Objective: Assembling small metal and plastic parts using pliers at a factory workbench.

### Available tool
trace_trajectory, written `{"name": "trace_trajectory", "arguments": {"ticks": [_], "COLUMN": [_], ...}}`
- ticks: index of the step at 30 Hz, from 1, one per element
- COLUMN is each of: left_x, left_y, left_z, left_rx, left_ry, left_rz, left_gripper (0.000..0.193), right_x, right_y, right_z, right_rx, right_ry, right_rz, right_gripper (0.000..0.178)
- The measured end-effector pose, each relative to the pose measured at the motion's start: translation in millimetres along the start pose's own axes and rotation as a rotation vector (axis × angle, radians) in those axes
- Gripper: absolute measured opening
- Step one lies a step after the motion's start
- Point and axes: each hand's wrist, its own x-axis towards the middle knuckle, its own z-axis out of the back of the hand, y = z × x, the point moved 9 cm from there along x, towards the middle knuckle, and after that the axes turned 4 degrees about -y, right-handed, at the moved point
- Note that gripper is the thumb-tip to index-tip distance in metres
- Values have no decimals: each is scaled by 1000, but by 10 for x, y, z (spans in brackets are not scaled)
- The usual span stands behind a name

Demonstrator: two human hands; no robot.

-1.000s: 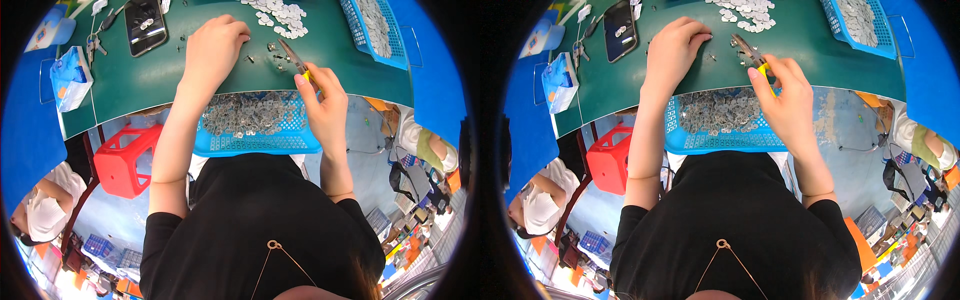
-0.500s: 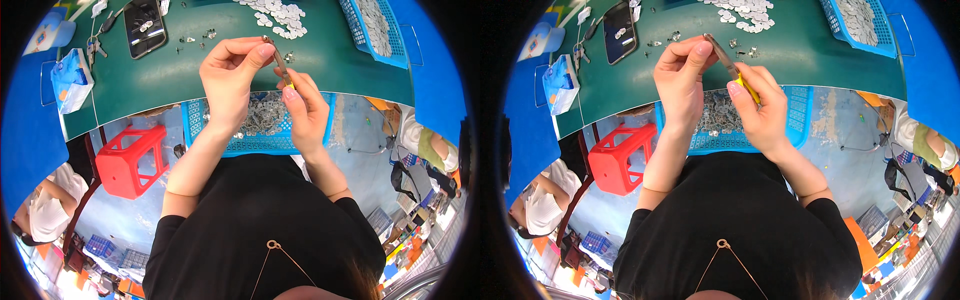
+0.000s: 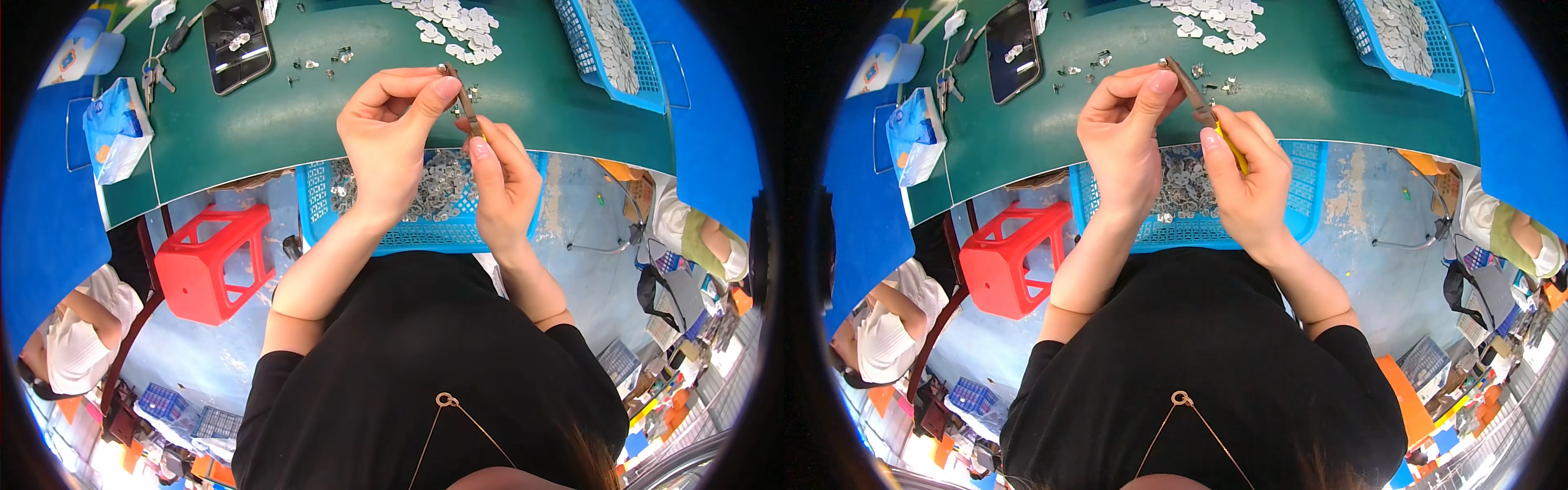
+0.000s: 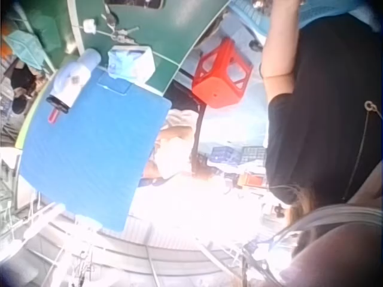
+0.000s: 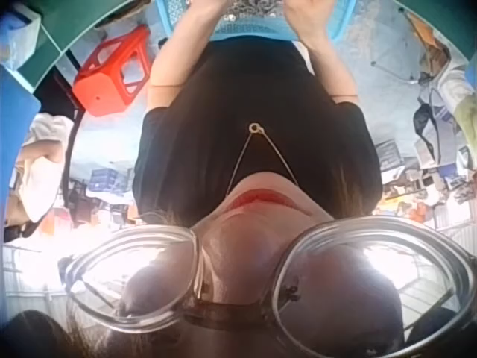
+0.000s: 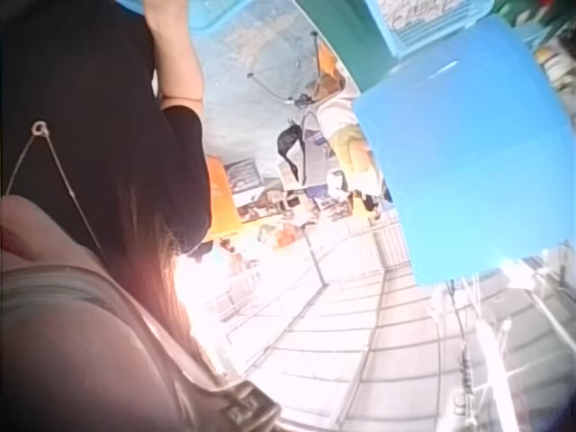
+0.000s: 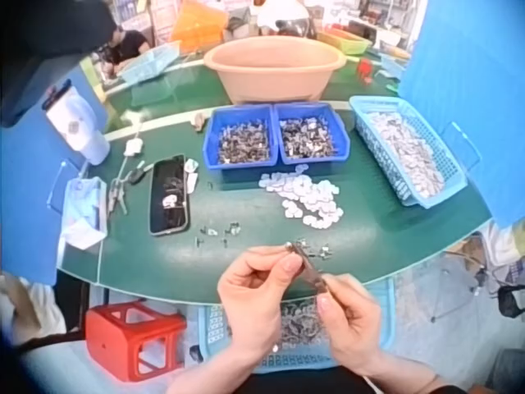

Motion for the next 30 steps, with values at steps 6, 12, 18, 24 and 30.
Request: {"name": "trace_trajectory", "arguments": {"ticks": [6,12,18,24,30], "left_x": [51,70,189,320,233], "left_y": [76,206,14,-470,-371], "left_z": [-64,-35,28,447,187], "left_rx": [-46,-181,37,806,1379], "left_ry": [76,208,179,50,259], "left_rz": [249,359,364,-140,-471], "left_gripper": [14,14,18,17,10], "right_x": [-13,-37,-103,338,340], "right_y": [20,33,-238,-31,79], "right_z": [37,-23,-345,44,7], "right_rx": [-17,119,832,-313,-741], "right_ry": [-19,35,376,75,33], "right_rz": [3,-71,-800,-31,142], "right_gripper": [26,31,42,22,28]}}
